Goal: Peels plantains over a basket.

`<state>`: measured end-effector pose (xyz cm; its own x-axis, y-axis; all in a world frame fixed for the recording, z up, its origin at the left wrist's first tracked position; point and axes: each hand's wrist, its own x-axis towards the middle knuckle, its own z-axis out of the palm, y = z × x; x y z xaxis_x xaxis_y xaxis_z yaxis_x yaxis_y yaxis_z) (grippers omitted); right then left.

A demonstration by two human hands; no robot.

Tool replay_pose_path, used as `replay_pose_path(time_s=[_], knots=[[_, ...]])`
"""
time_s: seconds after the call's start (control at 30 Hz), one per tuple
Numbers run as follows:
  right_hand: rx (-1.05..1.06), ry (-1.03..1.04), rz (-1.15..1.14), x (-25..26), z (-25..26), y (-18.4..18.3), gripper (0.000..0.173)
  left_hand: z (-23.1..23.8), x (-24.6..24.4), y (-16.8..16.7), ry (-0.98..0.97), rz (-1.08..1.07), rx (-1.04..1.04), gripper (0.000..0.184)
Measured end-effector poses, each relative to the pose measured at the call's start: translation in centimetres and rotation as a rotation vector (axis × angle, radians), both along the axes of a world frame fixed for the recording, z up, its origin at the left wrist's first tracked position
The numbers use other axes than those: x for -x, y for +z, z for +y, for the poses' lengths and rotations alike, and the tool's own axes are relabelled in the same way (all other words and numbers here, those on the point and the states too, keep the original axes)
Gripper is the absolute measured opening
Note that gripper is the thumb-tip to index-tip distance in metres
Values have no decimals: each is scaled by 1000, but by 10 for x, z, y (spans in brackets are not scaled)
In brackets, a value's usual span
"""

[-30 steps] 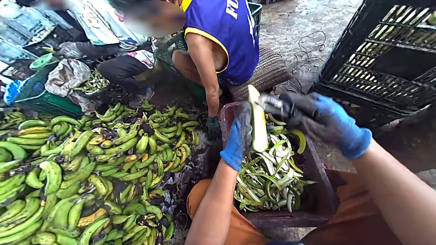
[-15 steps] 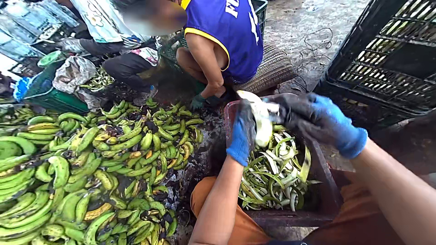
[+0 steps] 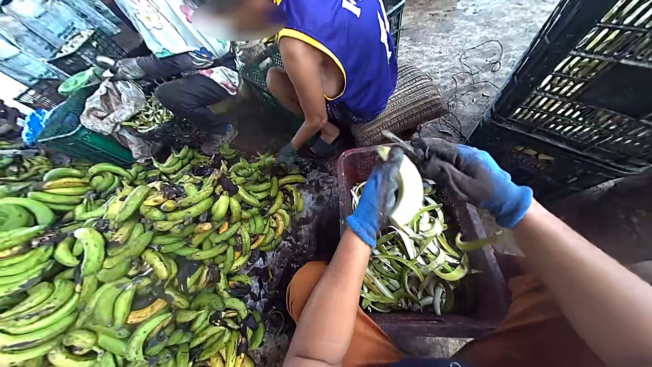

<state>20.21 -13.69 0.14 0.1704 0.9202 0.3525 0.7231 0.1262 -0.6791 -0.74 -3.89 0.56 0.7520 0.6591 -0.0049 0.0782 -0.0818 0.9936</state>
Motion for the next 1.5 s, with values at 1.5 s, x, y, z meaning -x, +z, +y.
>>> replay_pose_path(time_s=[1.5], knots=[[-315,57,-588,-1,-33,7,47,24,-21,16,60,-575,836,54]])
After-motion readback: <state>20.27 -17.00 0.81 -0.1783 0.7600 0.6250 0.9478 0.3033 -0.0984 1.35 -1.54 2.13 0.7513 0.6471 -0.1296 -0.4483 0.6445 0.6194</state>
